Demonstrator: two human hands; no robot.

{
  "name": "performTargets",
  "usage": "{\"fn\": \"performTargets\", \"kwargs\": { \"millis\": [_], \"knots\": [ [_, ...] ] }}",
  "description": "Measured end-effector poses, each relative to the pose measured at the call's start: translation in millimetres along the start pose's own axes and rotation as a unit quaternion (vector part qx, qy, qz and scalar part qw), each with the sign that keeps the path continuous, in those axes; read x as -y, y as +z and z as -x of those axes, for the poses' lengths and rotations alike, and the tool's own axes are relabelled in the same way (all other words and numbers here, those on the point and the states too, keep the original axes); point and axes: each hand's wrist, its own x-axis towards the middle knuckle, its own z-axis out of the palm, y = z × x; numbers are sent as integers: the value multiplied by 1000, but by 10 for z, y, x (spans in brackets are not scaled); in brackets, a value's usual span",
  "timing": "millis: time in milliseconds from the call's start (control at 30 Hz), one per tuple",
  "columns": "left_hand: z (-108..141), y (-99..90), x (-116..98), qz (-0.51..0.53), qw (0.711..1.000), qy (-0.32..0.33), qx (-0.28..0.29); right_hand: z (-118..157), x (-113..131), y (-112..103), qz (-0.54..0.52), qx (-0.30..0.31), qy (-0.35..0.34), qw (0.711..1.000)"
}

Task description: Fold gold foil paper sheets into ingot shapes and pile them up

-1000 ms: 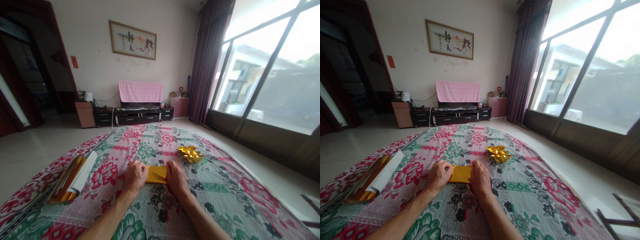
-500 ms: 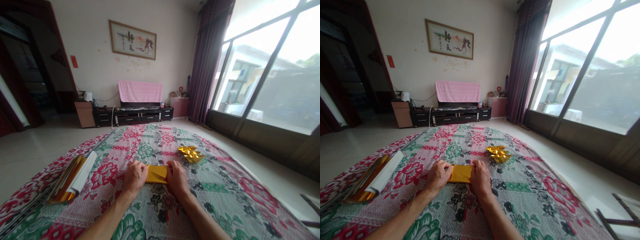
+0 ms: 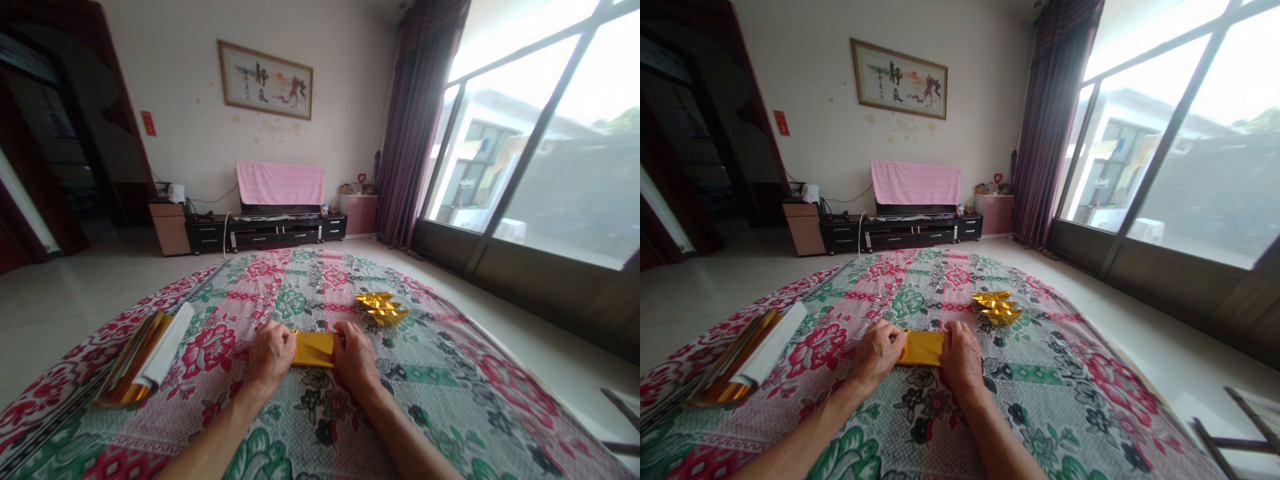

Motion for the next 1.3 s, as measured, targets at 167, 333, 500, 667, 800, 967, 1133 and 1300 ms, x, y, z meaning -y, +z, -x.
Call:
{"fn": "performTargets", "kwargs": {
  "millis": [167,333,500,667,800,967,1133,1300],
  "knots": [
    [-6,16,8,0,1000,2,-1,-24,-18,2,-19,1,16,1000],
    [-15,28,26,0,1000,3,-1,-45,-32,-3,-49,3,49,998],
    [-4,20,14,-19,1000,12,0,-45,-11,-22,-25,20,47,998],
    [11,-7,-39,-75,996,39,-2,-17,17,-16,59,40,2,997],
    [8,-25,-74,-102,993,54,0,-1,26,-9,80,50,2,996],
    [8,-29,-79,-116,992,55,3,6,33,-6,79,57,1,995],
    [4,-19,-65,-118,991,56,5,5,17,7,80,50,9,995],
    [-3,-7,-56,-112,992,52,10,13,13,1,79,36,10,996]
  ]
}}
